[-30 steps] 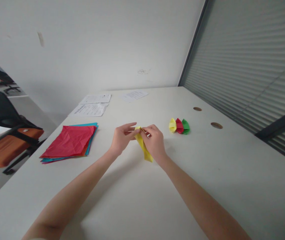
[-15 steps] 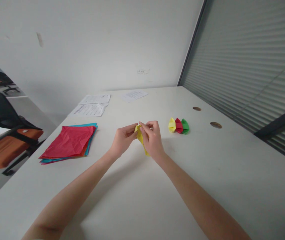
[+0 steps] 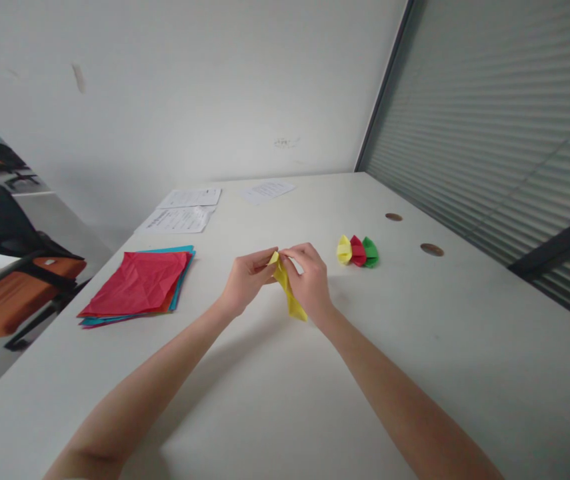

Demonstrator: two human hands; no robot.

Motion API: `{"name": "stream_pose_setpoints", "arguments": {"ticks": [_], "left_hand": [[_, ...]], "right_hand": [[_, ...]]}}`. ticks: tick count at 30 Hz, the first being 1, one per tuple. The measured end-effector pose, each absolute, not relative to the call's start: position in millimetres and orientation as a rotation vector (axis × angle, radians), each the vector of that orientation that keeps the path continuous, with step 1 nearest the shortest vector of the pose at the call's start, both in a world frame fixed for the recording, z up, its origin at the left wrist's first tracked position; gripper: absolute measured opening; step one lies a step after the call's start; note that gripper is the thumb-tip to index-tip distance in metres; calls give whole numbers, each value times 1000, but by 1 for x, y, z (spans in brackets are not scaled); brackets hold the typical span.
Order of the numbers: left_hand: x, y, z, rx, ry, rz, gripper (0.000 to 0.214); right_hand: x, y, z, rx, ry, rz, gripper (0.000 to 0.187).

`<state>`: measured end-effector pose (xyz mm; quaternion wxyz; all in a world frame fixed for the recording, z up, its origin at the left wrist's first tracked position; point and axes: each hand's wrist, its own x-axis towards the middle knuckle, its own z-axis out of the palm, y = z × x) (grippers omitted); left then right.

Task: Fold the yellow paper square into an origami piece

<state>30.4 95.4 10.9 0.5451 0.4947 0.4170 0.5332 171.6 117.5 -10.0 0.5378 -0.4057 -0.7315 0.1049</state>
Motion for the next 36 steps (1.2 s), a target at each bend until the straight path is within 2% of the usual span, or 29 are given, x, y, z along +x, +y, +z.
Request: {"name": "stream_pose_setpoints", "arguments": {"ticks": [10,19,25,30,36], "left_hand": [[34,92,14,1132,1087,1255,54],[33,97,6,1121,1120,1254,47],[27,100,7,1125,1128,1267,50],[21,103,6,1166,1146,1278,42],[23,107,1,1329,1245,1339,31]], "right_hand": [[165,113,-8,-989,-1630,394,12],[163,119,-10,-1025,-1466,677,7],[166,125,-12,-996,-1431,893,18],[167,126,-10,-1018,-1401,1056,25],[166,127,-13,-1017,-1428,1105,28]]}}
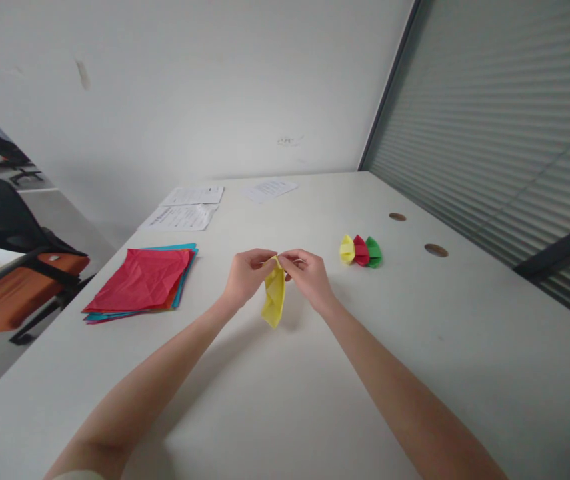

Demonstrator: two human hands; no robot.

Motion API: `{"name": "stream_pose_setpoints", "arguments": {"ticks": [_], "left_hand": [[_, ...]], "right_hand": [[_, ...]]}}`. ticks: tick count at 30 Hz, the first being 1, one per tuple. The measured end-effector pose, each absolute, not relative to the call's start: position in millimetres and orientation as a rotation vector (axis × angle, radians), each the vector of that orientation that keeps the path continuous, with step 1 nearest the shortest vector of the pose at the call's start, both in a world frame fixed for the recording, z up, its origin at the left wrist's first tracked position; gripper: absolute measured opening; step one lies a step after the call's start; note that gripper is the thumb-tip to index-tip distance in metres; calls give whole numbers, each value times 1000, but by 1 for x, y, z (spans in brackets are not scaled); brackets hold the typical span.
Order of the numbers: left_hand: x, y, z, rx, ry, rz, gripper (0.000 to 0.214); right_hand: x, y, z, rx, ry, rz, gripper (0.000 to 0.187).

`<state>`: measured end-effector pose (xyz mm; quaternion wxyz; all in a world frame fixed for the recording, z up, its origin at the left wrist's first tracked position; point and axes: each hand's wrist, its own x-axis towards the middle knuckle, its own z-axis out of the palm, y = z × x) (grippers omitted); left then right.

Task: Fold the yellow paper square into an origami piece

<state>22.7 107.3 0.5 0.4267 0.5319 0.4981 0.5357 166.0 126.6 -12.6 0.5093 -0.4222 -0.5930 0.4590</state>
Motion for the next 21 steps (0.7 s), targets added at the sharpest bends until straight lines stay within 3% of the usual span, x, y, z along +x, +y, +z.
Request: {"name": "stream_pose_setpoints", "arguments": {"ticks": [10,17,21], "left_hand": [[20,115,-13,1383,1258,1453,27],[20,117,-16,1499,1345,1498,22],[13,118,-6,1389,1360,1539,18]], "right_hand": [[166,126,-16,-1027,-1493,1112,33],[161,123,-19,-954,-1549,941,27],[164,122,-17,-983,-1648,987,39]]}}
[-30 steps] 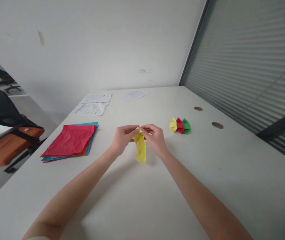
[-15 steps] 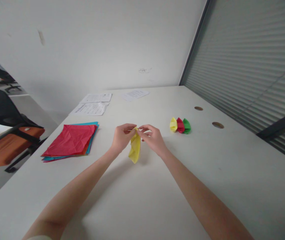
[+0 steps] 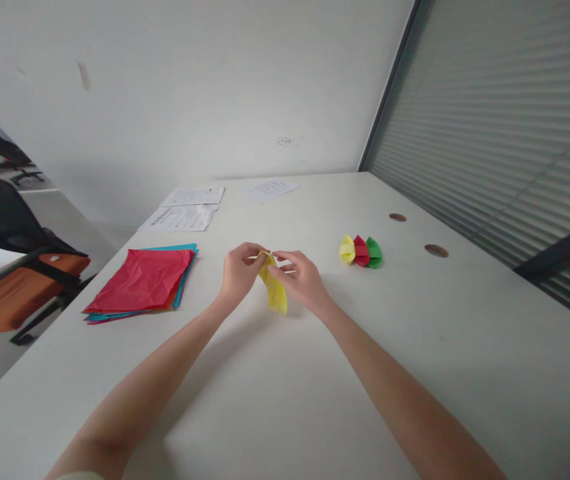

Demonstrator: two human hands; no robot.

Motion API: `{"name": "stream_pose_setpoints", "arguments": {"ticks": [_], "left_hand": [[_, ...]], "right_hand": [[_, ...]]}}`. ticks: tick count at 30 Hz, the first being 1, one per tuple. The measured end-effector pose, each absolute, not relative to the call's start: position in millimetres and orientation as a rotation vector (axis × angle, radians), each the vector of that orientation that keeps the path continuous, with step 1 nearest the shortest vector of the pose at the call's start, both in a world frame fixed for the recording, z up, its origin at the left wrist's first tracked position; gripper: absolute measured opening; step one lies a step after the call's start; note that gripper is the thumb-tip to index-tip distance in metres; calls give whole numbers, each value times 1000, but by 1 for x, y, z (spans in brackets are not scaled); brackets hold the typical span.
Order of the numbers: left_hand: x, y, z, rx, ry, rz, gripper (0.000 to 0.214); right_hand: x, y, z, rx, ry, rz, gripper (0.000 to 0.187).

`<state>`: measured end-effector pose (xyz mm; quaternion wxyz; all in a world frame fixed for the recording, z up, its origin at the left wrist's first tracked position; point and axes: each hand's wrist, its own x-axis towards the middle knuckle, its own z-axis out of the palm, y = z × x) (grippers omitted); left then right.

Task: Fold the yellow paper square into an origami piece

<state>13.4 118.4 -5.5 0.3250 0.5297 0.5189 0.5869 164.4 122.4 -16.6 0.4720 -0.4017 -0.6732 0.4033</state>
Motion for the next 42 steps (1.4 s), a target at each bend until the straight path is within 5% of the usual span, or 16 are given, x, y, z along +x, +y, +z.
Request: {"name": "stream_pose_setpoints", "arguments": {"ticks": [3,8,20,26,32,35,42], "left_hand": [[6,122,0,1129,1295,1566,24],[0,126,3,998,1144,1572,34],[-21,115,15,2169,1004,1090,53],[-34,115,-14,2340,1017,910,20],[-46,117,-46,2479,952,850,19],[-48,121,-59,2482,978,875,22],[-46,119,-75,2594,997,790,31]], "right_hand": [[173,127,-13,-1059,-1710,1077,52],[187,136,-4,-989,-1536,1194,34],[210,152,-6,-956,-1246,1372,30],[207,150,-34,-1071,-1197,1439,24],[194,148,-53,-1073,-1276,1500,12],[193,149,-56,-1037,-1442,1493,23],[194,153,-69,-1147,-1736,1174,18]]}}
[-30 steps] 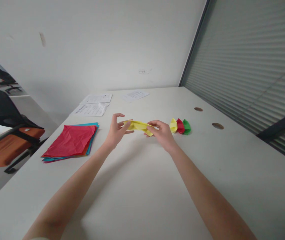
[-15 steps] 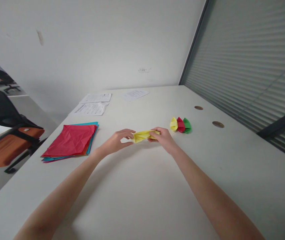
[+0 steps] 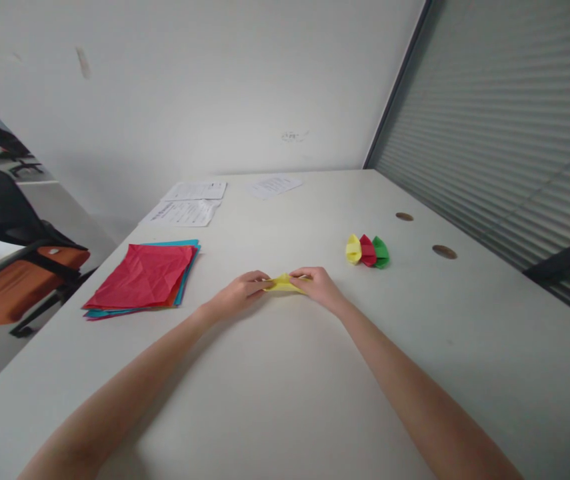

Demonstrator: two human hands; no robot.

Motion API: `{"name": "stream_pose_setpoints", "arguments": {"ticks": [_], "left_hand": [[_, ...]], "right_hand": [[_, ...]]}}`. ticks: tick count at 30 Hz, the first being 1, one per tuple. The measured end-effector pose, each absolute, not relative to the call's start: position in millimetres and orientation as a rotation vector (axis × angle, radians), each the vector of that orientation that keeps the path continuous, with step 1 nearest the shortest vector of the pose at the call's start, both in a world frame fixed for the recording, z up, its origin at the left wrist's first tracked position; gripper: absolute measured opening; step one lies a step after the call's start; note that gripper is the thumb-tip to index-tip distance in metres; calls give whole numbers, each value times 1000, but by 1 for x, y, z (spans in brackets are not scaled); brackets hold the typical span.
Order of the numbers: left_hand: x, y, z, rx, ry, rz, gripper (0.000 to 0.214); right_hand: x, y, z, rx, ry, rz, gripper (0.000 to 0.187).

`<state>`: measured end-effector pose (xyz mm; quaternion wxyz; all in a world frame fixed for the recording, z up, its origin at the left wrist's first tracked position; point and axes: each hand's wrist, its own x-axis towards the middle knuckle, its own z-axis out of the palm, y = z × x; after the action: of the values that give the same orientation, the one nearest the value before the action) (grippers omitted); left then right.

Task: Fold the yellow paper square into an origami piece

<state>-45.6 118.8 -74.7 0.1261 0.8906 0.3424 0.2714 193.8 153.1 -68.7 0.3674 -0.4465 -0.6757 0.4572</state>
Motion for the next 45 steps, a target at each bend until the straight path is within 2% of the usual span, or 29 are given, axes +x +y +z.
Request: {"name": "stream_pose_setpoints", "arguments": {"ticks": [7,13,18,23,34,40,45], "left_hand": [[-46,115,-75,2724,988,627,33],[-51,117,-76,2689,1037,641,32],[-50,118,-77,2660,1074,670,32],[-51,118,-81,2662,1142,672,30],[-44,107,-77,2670,1281,565,36],[-42,109,-87,2565,1456,692,33],[-43,118,-94,2518,1377,853,33]], "right_hand": [[191,152,-73,-1172,-1835,956,14],[220,144,-57,-934,-2029,969,23],[238,138,-68,-968,-2241,900,34],[231,143,-88,-946,-2215,781,22],[224,142,-93,-1021,-2200,569,27],[217,140,-96,-1098,-2155,485,23],[213,138,-96,-1063,-2139,496,24]]}}
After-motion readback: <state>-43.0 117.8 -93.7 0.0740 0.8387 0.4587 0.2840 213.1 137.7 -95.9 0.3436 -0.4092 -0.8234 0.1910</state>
